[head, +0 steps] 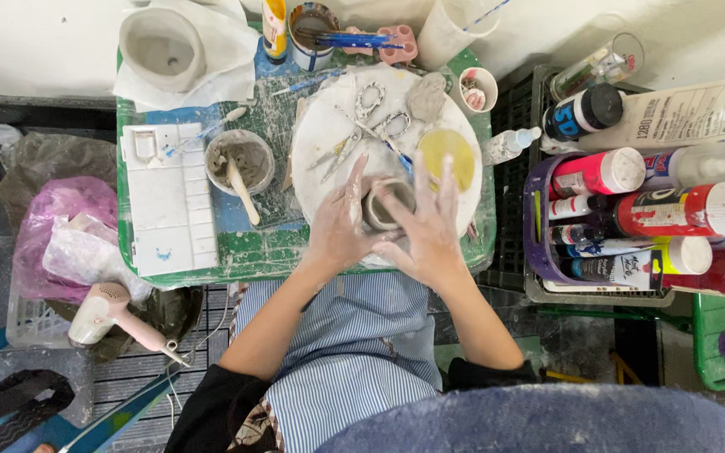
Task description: The person paints a liquid substance onto the inside and outside of a small clay cup using a brush, then smooths the exterior of the cup with a yellow sponge.
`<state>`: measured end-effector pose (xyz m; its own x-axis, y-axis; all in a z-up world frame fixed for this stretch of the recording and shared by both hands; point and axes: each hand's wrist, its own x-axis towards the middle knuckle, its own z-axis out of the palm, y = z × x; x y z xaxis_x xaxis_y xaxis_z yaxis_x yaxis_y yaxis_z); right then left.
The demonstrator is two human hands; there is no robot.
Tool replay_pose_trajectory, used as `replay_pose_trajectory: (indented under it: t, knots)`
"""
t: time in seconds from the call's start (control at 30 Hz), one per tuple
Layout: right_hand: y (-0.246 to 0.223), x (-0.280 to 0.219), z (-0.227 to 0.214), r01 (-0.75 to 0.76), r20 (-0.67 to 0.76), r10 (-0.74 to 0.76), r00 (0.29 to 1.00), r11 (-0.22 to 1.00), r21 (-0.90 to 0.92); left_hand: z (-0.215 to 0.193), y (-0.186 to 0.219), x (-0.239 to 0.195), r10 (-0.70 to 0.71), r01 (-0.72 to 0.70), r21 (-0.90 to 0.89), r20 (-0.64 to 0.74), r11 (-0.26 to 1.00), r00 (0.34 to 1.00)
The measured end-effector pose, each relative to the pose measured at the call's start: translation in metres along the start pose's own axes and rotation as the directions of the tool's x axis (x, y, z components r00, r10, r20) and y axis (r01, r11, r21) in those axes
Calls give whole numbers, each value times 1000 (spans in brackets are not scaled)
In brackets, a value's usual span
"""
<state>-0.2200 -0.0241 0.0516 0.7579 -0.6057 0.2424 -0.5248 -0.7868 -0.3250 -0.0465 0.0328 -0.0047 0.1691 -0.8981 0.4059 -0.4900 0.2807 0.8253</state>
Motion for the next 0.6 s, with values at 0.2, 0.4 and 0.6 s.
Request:
replay_pose_trajectory:
  t: [0.2, 0.4, 0.6]
  knots:
    - [12, -4, -2, -12, -47, 15, 999, 997, 73, 1, -2, 0, 54, -54, -17, 2, 998, 999]
    - [17, 0, 3, 54, -39, -51, 998, 996, 67, 4, -4, -4, -32, 25, 88, 81, 996, 996]
    - [27, 8, -8, 1, -75, 10, 997, 990, 144, 4, -1, -4, 4, -22, 278, 66, 960, 998]
